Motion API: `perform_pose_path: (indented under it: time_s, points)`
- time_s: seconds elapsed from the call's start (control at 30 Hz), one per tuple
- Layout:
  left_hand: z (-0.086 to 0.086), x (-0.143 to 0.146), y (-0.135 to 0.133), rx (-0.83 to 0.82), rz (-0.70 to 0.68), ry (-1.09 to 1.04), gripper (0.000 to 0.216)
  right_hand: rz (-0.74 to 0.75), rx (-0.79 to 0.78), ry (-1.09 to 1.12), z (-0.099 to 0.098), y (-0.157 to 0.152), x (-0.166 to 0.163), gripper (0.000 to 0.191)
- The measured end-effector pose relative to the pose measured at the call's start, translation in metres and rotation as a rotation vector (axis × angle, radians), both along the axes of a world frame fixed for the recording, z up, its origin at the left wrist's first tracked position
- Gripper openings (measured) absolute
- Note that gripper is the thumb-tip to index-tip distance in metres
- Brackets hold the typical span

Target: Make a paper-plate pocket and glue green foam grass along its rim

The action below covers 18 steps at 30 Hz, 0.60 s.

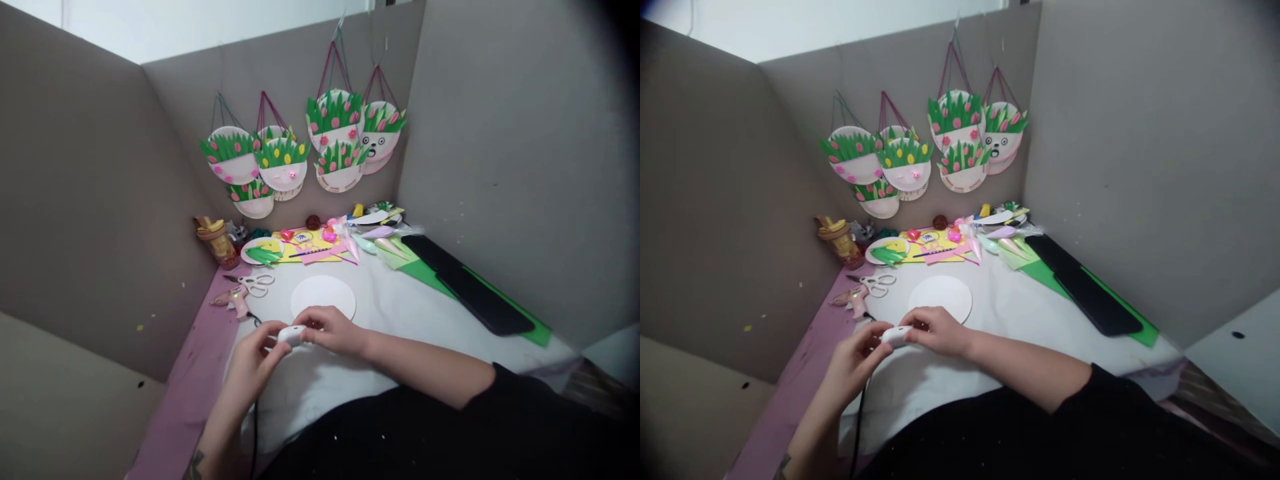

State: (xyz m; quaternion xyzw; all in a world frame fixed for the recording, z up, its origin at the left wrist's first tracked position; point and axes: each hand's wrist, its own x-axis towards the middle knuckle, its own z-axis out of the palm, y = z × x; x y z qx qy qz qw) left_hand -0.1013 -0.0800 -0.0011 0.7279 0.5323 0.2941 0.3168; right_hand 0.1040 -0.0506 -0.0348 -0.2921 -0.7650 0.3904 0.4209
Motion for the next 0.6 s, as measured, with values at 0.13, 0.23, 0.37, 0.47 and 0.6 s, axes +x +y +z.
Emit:
perform_pose_path:
  time_s: [0.13,0.23,0.37,0.47,0.6]
  points:
    - [-0.004,0.004,-0.004,-0.085,0.077,-0.198,0.032,-0.079,0.394,0.026,-0.004,-0.003,0.0,0.022]
    - [-0.004,0.009,-0.007,-0.064,0.106,-0.317,0.032,-0.074,0.543,0.089,-0.008,-0.003,-0.003,0.026]
    - [-0.007,0.012,-0.009,0.012,0.176,-0.35,0.016,-0.093,0.53,0.06,-0.009,-0.004,-0.006,0.031]
    - [-0.008,0.009,-0.012,0.149,0.216,-0.299,0.016,-0.1,0.383,0.057,-0.009,-0.002,-0.007,0.032]
    - [0.0,-0.005,-0.029,0.364,0.171,-0.346,0.026,-0.059,0.186,0.089,-0.008,0.0,-0.006,0.042]
